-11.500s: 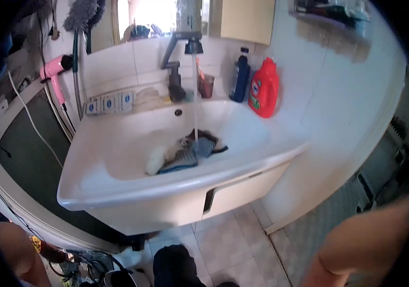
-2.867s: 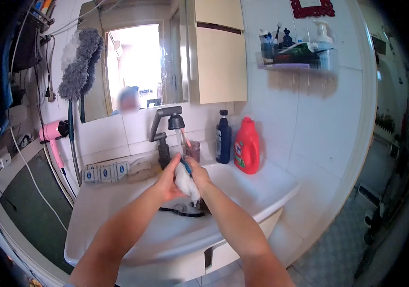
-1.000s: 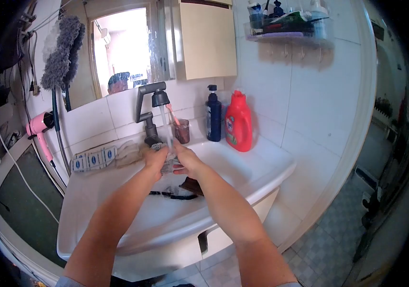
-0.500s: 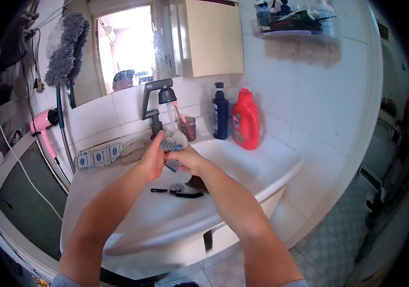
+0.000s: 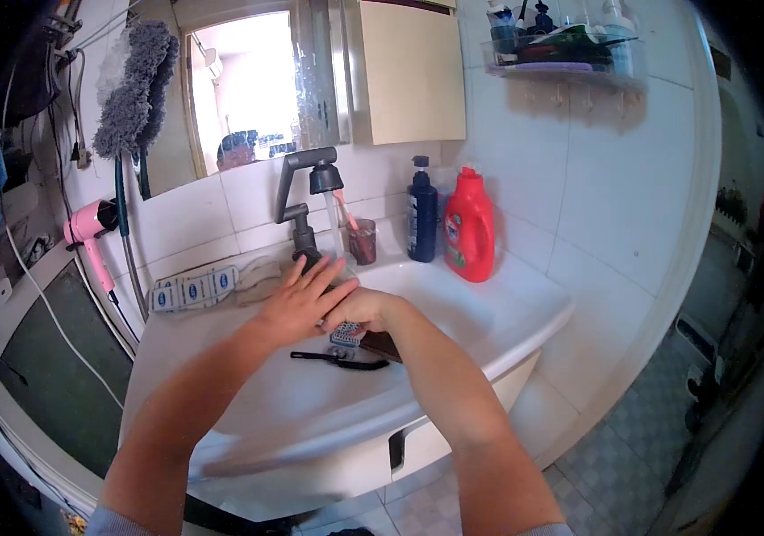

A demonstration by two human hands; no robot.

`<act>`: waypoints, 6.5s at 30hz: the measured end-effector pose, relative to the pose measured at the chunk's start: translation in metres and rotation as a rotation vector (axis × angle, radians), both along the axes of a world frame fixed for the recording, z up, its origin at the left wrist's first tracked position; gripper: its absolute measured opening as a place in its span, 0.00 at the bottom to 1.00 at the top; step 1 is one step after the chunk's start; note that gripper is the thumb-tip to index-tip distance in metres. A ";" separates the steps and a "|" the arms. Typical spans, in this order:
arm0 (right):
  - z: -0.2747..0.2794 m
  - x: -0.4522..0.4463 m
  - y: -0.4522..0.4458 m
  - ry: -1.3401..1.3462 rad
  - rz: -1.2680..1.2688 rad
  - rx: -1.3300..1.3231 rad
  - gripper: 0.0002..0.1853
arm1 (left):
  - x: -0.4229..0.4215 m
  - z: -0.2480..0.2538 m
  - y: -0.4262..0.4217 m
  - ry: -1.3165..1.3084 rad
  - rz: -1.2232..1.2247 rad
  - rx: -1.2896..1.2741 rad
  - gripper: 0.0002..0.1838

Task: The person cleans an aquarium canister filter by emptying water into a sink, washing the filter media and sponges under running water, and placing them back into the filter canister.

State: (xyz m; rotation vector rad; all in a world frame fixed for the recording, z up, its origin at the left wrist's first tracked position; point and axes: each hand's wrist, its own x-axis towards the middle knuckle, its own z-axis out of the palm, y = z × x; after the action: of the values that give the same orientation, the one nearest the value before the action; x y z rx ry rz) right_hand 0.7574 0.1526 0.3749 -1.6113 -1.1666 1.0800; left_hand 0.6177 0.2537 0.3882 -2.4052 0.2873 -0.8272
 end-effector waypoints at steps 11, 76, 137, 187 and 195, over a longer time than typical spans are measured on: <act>-0.012 -0.014 0.015 -0.486 -0.099 0.272 0.20 | 0.019 -0.003 0.013 0.160 0.311 -0.454 0.17; -0.024 0.060 0.022 0.086 -0.454 -0.011 0.21 | 0.025 -0.020 0.013 0.066 0.119 -2.195 0.30; 0.020 -0.108 0.000 -0.072 -0.064 0.314 0.47 | -0.087 0.016 -0.037 -0.051 -0.104 -2.189 0.13; -0.354 -0.552 -0.156 0.546 0.391 -0.615 0.35 | -0.540 -0.351 -0.287 -0.623 0.962 -2.107 0.44; -0.345 -0.556 -0.158 0.619 0.412 -0.563 0.34 | -0.555 -0.343 -0.292 -0.648 0.709 -2.235 0.56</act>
State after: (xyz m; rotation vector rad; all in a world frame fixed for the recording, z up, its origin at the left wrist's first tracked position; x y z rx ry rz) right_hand 0.2017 -0.0053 0.0296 -1.2725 -0.8155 2.1397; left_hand 0.0632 -0.0385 0.0448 -2.6913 -2.8770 -1.8240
